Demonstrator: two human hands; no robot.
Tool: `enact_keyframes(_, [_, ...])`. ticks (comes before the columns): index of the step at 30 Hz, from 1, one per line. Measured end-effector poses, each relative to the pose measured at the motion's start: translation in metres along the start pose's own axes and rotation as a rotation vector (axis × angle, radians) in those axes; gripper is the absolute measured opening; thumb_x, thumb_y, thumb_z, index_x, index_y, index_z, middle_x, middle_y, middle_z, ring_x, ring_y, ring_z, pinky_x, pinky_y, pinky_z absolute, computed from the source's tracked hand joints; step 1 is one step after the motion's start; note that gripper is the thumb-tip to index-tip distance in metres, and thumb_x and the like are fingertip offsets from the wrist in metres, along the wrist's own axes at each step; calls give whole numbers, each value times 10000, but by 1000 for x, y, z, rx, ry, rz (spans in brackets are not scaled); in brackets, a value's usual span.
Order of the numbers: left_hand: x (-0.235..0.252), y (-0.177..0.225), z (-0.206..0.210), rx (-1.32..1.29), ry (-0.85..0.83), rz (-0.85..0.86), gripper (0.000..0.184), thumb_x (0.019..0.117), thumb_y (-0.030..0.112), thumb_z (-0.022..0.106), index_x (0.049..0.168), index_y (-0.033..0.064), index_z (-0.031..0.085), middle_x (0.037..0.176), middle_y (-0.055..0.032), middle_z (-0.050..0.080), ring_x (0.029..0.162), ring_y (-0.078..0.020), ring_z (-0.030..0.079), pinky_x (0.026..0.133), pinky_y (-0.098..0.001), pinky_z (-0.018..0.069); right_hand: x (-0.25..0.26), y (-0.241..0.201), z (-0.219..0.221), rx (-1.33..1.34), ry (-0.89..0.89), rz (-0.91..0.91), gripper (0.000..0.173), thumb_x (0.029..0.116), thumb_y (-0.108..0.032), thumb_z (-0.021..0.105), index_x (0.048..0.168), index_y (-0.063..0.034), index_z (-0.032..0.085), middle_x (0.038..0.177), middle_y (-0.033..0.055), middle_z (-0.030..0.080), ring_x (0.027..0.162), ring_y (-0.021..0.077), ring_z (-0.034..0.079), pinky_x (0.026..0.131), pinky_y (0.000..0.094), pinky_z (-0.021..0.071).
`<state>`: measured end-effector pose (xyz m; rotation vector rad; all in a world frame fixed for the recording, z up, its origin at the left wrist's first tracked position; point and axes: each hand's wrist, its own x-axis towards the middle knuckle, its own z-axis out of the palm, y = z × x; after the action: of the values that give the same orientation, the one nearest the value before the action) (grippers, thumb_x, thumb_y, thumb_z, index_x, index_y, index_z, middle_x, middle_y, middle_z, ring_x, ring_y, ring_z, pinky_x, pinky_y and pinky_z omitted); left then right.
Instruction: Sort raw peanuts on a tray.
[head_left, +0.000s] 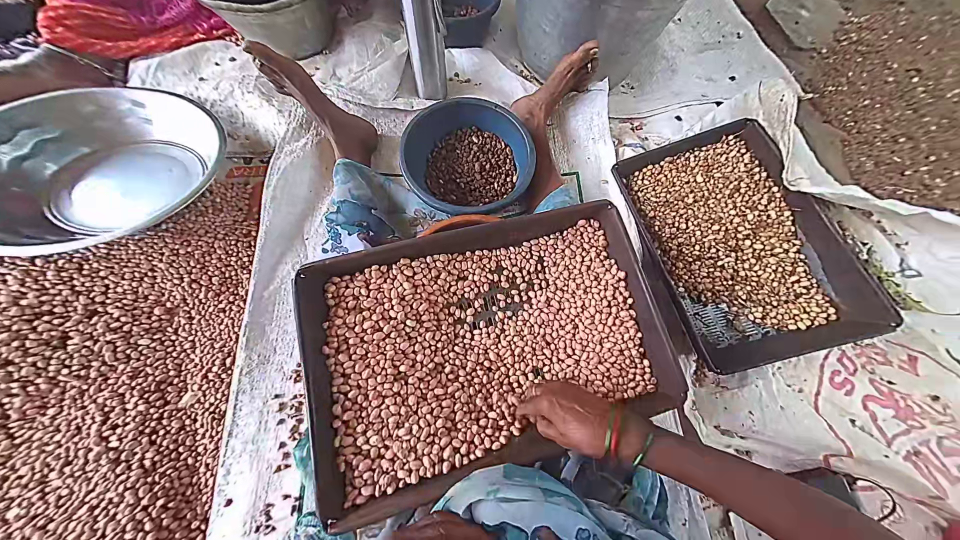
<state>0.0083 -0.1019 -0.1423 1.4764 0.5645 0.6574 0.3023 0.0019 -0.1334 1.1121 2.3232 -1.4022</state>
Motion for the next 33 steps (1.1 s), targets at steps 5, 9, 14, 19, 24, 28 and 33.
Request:
enact_keyframes(5, [-8, -4, -1, 48, 57, -116, 511, 1087, 362, 425, 1238, -63, 666, 1262, -136, 697, 1257, -60, 585, 1139, -266, 394, 52, 6, -42, -27, 390, 22, 423, 988, 42, 500, 1384, -23, 634, 1350, 251, 631, 1297, 425, 560, 1100, 548, 413])
enact_keyframes(9, [-20, -16, -2, 53, 71, -145, 506, 1087, 364, 422, 1285, -41, 652, 1308, -117, 680, 1268, -49, 579, 1131, -255, 407, 26, 31, -79, -156, 783, 79, 404, 948, 91, 575, 1318, -29, 685, 1324, 234, 653, 1260, 457, 584, 1019, 598, 471])
enact_keyframes(14, [-23, -32, -5, -1, 57, -114, 455, 1099, 327, 400, 1366, 34, 622, 1382, -39, 647, 1299, -5, 550, 1145, -233, 396, -2, 20, -47, -12, 461, -25, 214, 999, -57, 588, 1104, -18, 771, 1110, 193, 741, 1062, 341, 699, 941, 493, 526])
enact_keyframes(19, [-26, -35, -6, -7, 53, -73, 453, 1099, 348, 397, 1392, 78, 613, 1401, -8, 637, 1315, -8, 540, 1156, -238, 389, -8, 22, -14, -167, 419, -17, 187, 982, -83, 615, 1023, 8, 773, 1027, 234, 739, 1022, 419, 701, 900, 566, 513])
enact_keyframes(24, [-28, -34, -10, 14, 38, -70, 461, 1099, 336, 398, 1383, 42, 613, 1405, -38, 634, 1323, -25, 540, 1163, -245, 384, -2, 36, 6, -540, 532, -219, 101, 907, 8, 649, 853, 21, 733, 815, 189, 710, 849, 379, 718, 740, 500, 529])
enact_keyframes(28, [-29, -33, -10, 48, 36, -84, 468, 1100, 335, 396, 1379, 26, 611, 1389, -61, 643, 1310, -29, 553, 1151, -240, 393, 4, 46, 12, -779, 578, -406, 132, 872, 67, 595, 784, 11, 677, 743, 148, 693, 766, 322, 719, 664, 433, 528])
enact_keyframes(33, [-30, -36, -11, 16, 38, -89, 478, 1097, 354, 405, 1370, 25, 617, 1390, -63, 642, 1310, -39, 556, 1152, -253, 399, 7, 46, 4, -751, 409, -407, 81, 890, 48, 606, 846, 62, 672, 797, 214, 693, 740, 361, 716, 663, 446, 553])
